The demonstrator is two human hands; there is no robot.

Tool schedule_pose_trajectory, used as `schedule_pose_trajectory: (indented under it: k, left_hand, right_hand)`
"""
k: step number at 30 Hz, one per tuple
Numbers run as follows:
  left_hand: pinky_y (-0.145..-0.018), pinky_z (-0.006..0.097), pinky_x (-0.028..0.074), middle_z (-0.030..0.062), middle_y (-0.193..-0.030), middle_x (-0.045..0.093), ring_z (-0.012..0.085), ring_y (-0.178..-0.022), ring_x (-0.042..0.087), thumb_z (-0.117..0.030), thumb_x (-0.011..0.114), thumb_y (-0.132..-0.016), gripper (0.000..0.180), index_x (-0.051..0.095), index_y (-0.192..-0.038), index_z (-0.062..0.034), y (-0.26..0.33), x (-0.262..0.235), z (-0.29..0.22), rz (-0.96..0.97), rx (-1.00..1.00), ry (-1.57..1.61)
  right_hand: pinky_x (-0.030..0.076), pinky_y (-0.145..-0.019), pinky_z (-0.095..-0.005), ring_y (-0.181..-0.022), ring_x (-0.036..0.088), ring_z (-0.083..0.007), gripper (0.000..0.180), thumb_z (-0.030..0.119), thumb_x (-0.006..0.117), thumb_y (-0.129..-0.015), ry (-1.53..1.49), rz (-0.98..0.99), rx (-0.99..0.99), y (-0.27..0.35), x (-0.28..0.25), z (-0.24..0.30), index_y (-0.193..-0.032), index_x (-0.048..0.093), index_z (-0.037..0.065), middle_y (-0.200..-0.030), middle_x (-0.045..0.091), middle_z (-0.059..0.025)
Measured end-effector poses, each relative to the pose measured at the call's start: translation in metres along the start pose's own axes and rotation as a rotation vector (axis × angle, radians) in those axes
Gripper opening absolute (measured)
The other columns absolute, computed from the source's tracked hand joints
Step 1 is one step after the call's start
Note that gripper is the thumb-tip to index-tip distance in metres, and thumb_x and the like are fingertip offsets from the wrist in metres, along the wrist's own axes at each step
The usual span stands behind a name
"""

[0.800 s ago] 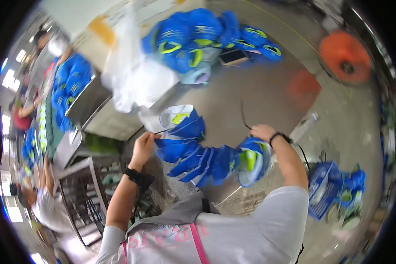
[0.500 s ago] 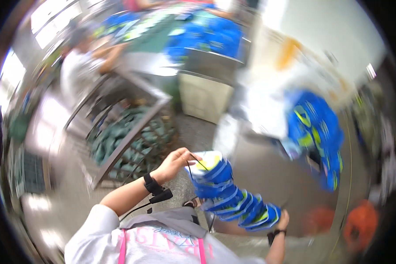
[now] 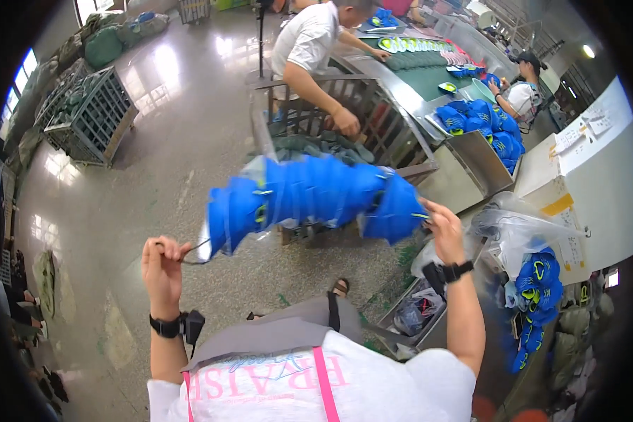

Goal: Organize and sort blue shoe upper components at a factory workstation.

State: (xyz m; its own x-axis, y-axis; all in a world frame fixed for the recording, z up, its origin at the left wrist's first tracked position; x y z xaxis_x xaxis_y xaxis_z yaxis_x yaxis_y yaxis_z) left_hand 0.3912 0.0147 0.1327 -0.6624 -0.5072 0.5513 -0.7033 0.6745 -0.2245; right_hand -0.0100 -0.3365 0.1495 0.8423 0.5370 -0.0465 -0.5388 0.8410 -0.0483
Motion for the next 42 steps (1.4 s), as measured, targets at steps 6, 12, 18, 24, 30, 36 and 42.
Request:
schedule_pose_trajectory:
  k: [6, 12, 18, 24, 30, 36, 42]
  left_hand:
    - [-0.076, 0.037, 0.047, 0.0050, -0.076, 0.050, 0.0148, -0.071, 0.050, -0.023, 0.041, -0.096, 0.023, 0.047, -0.082, -0.0065, 0.026, -0.190, -0.028, -0.439, -0.024, 0.109]
    - [-0.081, 0.040, 0.045, 0.0095, -0.084, 0.059, 0.0237, -0.080, 0.057, -0.020, 0.044, -0.094, 0.022, 0.050, -0.080, -0.0051, 0.003, -0.316, -0.003, -0.675, -0.114, 0.052]
    - [-0.081, 0.047, 0.048, 0.0133, -0.081, 0.059, 0.0263, -0.080, 0.058, -0.022, 0.041, -0.094, 0.027, 0.048, -0.074, -0.0052, -0.063, -0.419, 0.002, -0.953, -0.157, -0.030]
    - [-0.080, 0.042, 0.048, 0.0089, -0.078, 0.057, 0.0252, -0.081, 0.057, -0.022, 0.036, -0.096, 0.029, 0.048, -0.074, -0.0064, -0.149, -0.496, -0.013, -1.166, -0.265, -0.040]
    - [-0.056, 0.030, 0.043, 0.0042, -0.073, 0.056, 0.0157, -0.063, 0.053, -0.019, 0.045, -0.092, 0.015, 0.051, -0.090, -0.0052, -0.173, -0.635, 0.103, -0.986, -0.596, -0.357]
    - [-0.040, 0.027, 0.034, 0.0011, -0.062, 0.056, 0.0119, -0.045, 0.047, -0.019, 0.056, -0.083, 0.017, 0.062, -0.092, -0.0063, -0.413, -0.663, 0.162, -0.815, -1.028, -0.314]
    - [-0.088, 0.031, 0.043, 0.0096, -0.123, 0.054, 0.0215, -0.107, 0.054, -0.022, 0.056, -0.082, 0.042, 0.053, -0.122, -0.0095, -0.719, -0.708, 0.167, 0.201, -1.303, -0.932]
  right_hand:
    - [0.047, -0.086, -0.0461, -0.105, 0.055, -0.0295, 0.016, 0.008, 0.040, -0.087, -0.432, 0.267, 0.043, -0.082, 0.265, 0.033, -0.074, 0.049, 0.002, -0.096, 0.061, -0.0165]
    - [0.049, -0.081, -0.0460, -0.086, 0.061, -0.0333, 0.015, 0.005, 0.039, -0.085, -0.514, 0.425, 0.300, -0.154, 0.413, -0.039, -0.082, 0.052, -0.002, -0.085, 0.059, -0.0159]
    - [0.046, -0.065, -0.0353, -0.062, 0.051, -0.0165, 0.012, 0.005, 0.040, -0.084, -0.603, 0.471, 0.379, -0.296, 0.544, -0.088, -0.074, 0.047, 0.003, -0.082, 0.054, -0.0093]
    - [0.041, -0.054, -0.0210, -0.056, 0.048, -0.0070, 0.014, 0.006, 0.042, -0.085, -0.366, 0.809, 0.432, -0.411, 0.665, -0.095, -0.088, 0.055, 0.000, -0.078, 0.056, -0.0032]
    - [0.040, -0.052, -0.0210, -0.055, 0.048, -0.0057, 0.014, 0.009, 0.045, -0.085, -0.083, 0.951, 0.412, -0.530, 0.792, -0.125, -0.088, 0.055, -0.001, -0.073, 0.055, -0.0014]
    - [0.042, -0.052, -0.0224, -0.054, 0.052, -0.0073, 0.017, 0.010, 0.047, -0.085, 0.328, 1.003, 0.473, -0.670, 0.847, -0.170, -0.087, 0.058, -0.001, -0.072, 0.057, -0.0020]
    - [0.043, -0.050, -0.0252, -0.050, 0.052, -0.0105, 0.021, 0.014, 0.050, -0.084, 0.615, 0.868, 0.432, -0.832, 0.854, -0.181, -0.077, 0.062, -0.001, -0.057, 0.056, -0.0031]
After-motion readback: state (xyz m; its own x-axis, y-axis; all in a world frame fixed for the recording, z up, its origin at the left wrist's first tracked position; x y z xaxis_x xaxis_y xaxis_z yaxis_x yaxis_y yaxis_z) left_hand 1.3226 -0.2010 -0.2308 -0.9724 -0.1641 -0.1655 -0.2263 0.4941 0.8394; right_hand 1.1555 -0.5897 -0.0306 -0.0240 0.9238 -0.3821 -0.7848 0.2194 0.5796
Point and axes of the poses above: each hand's wrist, its own y-axis away from the middle knuckle, its own x-axis out of the palm, z = x × y, the point moved 6 cm from there along -y, towards the middle knuckle
